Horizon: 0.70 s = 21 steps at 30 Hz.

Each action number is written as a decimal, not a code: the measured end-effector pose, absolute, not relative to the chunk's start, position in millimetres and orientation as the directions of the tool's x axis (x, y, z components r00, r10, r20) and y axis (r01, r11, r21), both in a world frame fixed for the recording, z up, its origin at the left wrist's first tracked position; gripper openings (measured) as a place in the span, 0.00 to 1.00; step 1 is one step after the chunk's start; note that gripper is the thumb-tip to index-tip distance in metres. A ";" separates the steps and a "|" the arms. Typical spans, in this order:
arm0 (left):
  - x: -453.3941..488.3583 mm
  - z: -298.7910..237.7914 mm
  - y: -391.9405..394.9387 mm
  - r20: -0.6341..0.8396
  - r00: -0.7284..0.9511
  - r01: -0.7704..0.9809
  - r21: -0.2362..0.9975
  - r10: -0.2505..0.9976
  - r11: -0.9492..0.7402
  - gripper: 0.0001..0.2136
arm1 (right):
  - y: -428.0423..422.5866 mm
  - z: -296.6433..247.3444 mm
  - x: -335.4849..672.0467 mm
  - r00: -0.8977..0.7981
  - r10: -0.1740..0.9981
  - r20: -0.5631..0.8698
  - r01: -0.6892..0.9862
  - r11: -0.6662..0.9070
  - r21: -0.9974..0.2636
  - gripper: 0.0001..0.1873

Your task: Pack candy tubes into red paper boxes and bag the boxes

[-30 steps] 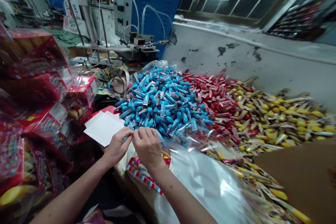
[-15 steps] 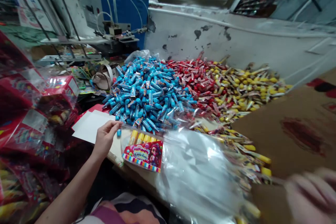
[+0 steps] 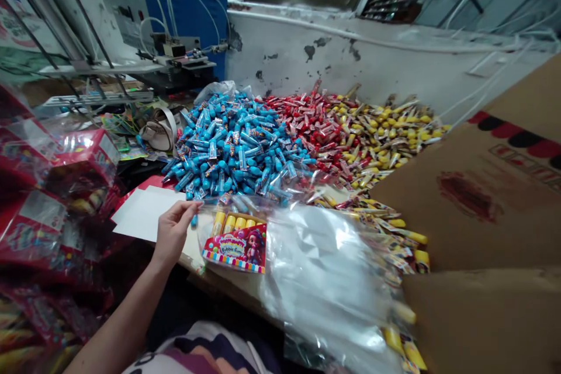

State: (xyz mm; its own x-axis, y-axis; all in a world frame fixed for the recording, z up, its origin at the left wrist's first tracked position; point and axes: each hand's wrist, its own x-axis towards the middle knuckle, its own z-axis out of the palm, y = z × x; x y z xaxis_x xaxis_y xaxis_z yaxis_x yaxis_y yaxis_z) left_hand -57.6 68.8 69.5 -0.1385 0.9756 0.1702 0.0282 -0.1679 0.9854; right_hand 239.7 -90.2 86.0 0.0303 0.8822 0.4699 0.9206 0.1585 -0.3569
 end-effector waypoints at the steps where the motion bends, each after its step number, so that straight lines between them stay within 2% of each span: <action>1: -57.8 69.4 69.1 0.172 -0.143 0.028 0.985 0.975 -0.170 0.09 | -88.9 87.1 235.1 0.079 0.868 0.490 0.930 0.113 -0.351 0.20; 3: -58.1 68.6 69.3 0.176 -0.157 0.031 0.984 0.972 -0.173 0.09 | -70.6 102.3 222.8 0.188 0.802 0.566 0.944 0.011 -0.330 0.16; 4: -58.0 68.0 69.4 0.178 -0.164 0.033 0.984 0.970 -0.175 0.09 | -53.9 114.3 214.5 0.195 0.791 0.580 0.941 0.015 -0.337 0.12; 5: -57.8 67.3 69.5 0.180 -0.170 0.035 0.984 0.969 -0.176 0.09 | -33.7 127.1 205.0 0.125 0.782 0.610 0.942 0.099 -0.321 0.11; 6: -57.5 66.6 69.7 0.183 -0.175 0.037 0.983 0.967 -0.179 0.09 | -11.5 139.2 194.7 -0.014 0.802 0.597 0.939 0.216 -0.268 0.15; 8: -57.0 65.4 70.7 0.191 -0.181 0.041 0.982 0.965 -0.186 0.09 | 32.3 156.2 175.0 -0.239 0.818 0.524 0.918 0.366 -0.154 0.27; 9: -57.0 65.3 71.1 0.195 -0.179 0.048 0.981 0.964 -0.189 0.09 | 51.4 160.0 167.4 -0.269 0.825 0.496 0.924 0.367 -0.110 0.29; 10: -57.3 65.8 71.0 0.199 -0.174 0.060 0.980 0.964 -0.191 0.10 | 67.4 160.8 162.1 -0.295 0.850 0.436 0.928 0.364 -0.081 0.26; 13: -59.8 72.6 63.7 0.258 -0.191 0.169 0.959 0.947 -0.227 0.09 | 94.4 153.9 159.4 -0.341 0.918 0.200 0.932 0.359 -0.058 0.08; 16: -61.9 86.1 44.7 0.466 -0.216 0.393 0.846 0.858 -0.360 0.13 | 96.5 148.6 164.0 -0.375 0.920 0.119 0.921 0.383 -0.063 0.11; 18: -60.4 94.0 30.7 0.550 -0.014 0.492 0.731 0.835 -0.472 0.17 | 92.5 148.5 164.7 -0.387 0.914 0.122 0.916 0.396 -0.068 0.11; 19: -58.4 96.1 25.3 0.523 0.157 0.509 0.684 0.838 -0.522 0.18 | 90.6 148.7 164.3 -0.391 0.912 0.122 0.913 0.402 -0.073 0.11; 21: -52.7 95.8 19.5 0.348 0.478 0.534 0.614 0.807 -0.581 0.20 | 88.1 149.0 163.1 -0.400 0.906 0.135 0.907 0.413 -0.084 0.11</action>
State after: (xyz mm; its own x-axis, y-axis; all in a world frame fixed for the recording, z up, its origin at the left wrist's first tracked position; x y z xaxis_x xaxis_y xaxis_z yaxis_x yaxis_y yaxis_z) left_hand -52.7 19.5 95.8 0.4776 0.8066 0.3482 0.5344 -0.5813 0.6136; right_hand 163.1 88.1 149.0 -0.4004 0.9063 0.1351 0.9067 0.4132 -0.0842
